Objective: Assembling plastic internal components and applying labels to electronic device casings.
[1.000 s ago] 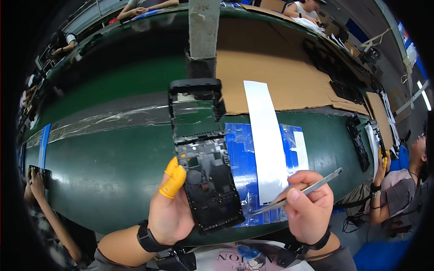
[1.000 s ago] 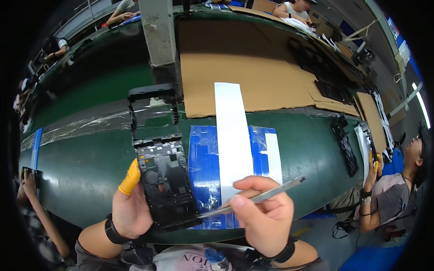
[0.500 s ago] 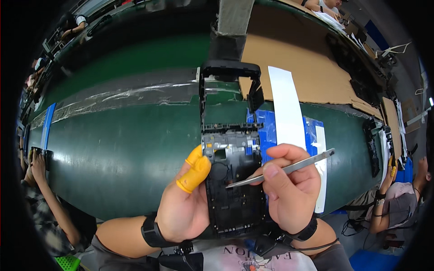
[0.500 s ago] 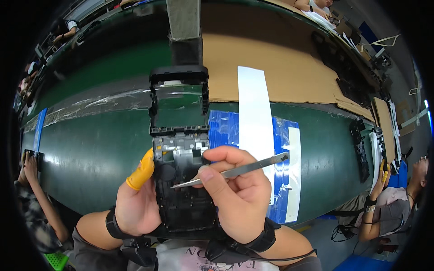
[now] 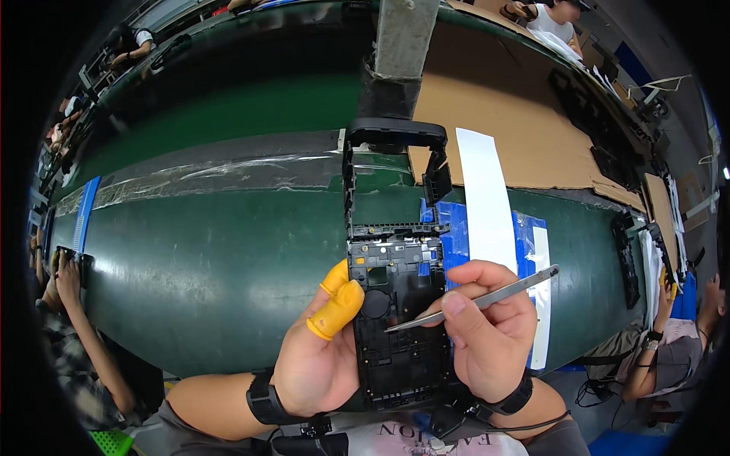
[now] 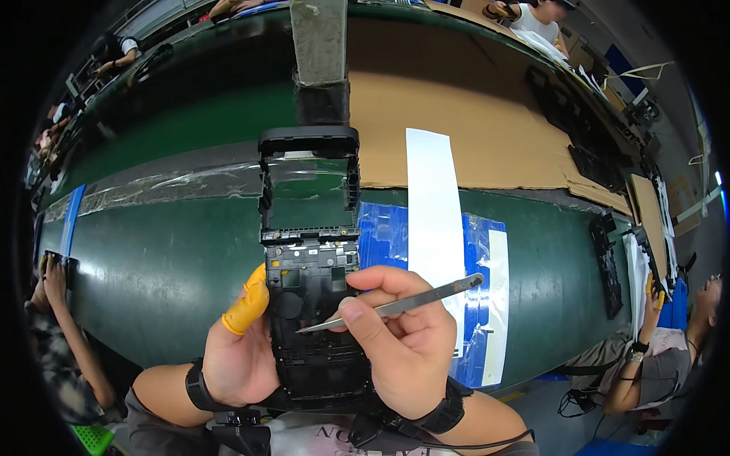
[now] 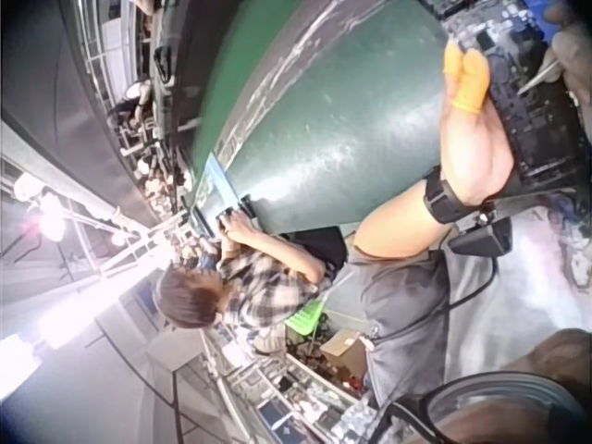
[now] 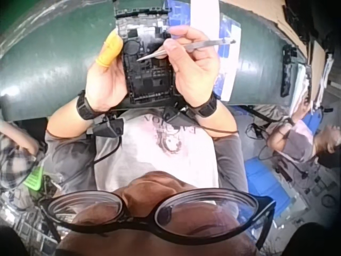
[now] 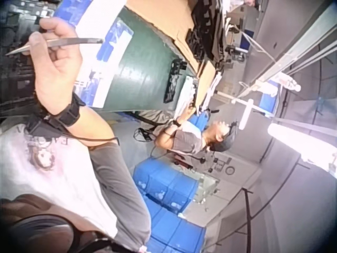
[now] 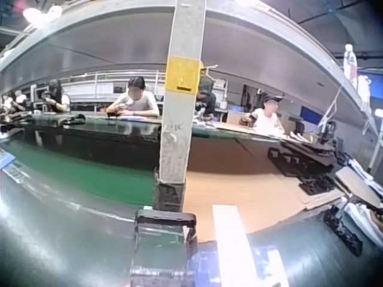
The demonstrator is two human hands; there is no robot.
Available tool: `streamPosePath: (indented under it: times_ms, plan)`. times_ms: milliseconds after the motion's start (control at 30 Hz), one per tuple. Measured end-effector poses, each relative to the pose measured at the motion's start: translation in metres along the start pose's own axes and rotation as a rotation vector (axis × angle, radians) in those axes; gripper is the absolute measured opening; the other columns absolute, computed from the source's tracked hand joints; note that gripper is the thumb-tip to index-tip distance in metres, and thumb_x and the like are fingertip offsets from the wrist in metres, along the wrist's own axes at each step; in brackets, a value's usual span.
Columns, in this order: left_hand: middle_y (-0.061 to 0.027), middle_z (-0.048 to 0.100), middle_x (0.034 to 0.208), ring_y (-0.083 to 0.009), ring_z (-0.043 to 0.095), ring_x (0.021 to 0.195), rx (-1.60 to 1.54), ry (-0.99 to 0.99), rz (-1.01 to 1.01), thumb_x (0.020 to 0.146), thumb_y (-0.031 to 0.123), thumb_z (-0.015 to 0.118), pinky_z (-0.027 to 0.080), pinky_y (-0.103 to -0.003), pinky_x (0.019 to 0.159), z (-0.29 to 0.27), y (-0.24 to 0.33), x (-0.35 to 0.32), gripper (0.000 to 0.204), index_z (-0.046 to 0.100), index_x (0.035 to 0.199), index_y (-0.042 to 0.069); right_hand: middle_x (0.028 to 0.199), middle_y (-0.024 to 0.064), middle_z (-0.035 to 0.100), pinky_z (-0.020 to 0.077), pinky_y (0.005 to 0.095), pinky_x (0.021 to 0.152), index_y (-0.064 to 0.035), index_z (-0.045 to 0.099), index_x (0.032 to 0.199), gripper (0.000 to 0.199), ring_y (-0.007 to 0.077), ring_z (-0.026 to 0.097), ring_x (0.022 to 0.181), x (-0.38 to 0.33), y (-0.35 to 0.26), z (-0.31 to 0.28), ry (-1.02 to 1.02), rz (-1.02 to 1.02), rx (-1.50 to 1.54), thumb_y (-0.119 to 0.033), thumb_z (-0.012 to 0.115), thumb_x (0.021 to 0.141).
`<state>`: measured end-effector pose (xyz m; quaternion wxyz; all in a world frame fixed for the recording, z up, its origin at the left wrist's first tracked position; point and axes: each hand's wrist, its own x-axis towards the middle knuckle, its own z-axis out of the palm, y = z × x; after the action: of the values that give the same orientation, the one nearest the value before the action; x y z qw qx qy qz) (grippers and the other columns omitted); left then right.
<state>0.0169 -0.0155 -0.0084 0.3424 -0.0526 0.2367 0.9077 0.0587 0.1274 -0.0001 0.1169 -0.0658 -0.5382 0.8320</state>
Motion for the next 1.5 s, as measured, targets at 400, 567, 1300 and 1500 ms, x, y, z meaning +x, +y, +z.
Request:
streamPosePath:
  times_ms: [400, 567, 1300, 1500]
  plan:
    - [-0.0125, 0.043, 0.117, -0.0231, 0.046, 0.104, 0.049, 0.020, 0.010, 0.087, 0.023, 0.039, 0.038, -0.039, 0.089, 0.004, -0.001, 0.001, 0.041, 0.029, 0.123, 0.007, 0.074, 0.0048, 0.058, 0.0427, 0.0171, 0.062, 0.0035, 0.049, 0.100, 0.025, 0.0069, 0.055, 0.068, 0.000, 0.002, -0.001, 0.025, 0.004, -0.039, 0.003, 0.055, 0.076]
    - [-0.0134, 0.043, 0.117, -0.0243, 0.046, 0.104, 0.040, -0.008, -0.027, 0.086, 0.024, 0.037, 0.038, -0.039, 0.089, 0.004, 0.002, 0.002, 0.041, 0.029, 0.122, 0.006, 0.073, 0.0053, 0.058, 0.0401, 0.0159, 0.055, 0.0037, 0.048, 0.100, 0.024, 0.0050, 0.052, 0.062, 0.002, 0.004, -0.003, 0.040, -0.043, 0.022, 0.003, 0.054, 0.076]
    - [-0.0068, 0.056, 0.087, -0.0190, 0.056, 0.078, 0.475, 0.219, 0.243, 0.084, 0.014, 0.041, 0.048, -0.033, 0.073, -0.033, 0.123, 0.040, 0.024, 0.048, 0.104, 0.003, 0.058, 0.0073, 0.051, 0.0290, 0.0164, 0.044, 0.0039, 0.046, 0.097, 0.022, 0.0043, 0.033, 0.043, -0.036, -0.071, -0.107, 0.418, -0.341, -0.063, -0.007, 0.050, 0.078]
    - [-0.0138, 0.041, 0.120, -0.0221, 0.041, 0.110, 0.800, 0.744, 0.705, 0.087, 0.019, 0.031, 0.036, -0.037, 0.089, -0.082, 0.235, 0.118, 0.033, 0.039, 0.117, 0.007, 0.060, 0.0054, 0.048, 0.0364, 0.0188, 0.049, 0.0038, 0.047, 0.095, 0.019, 0.0061, 0.038, 0.046, -0.050, -0.064, -0.140, 0.492, -0.356, -0.053, -0.004, 0.050, 0.078]
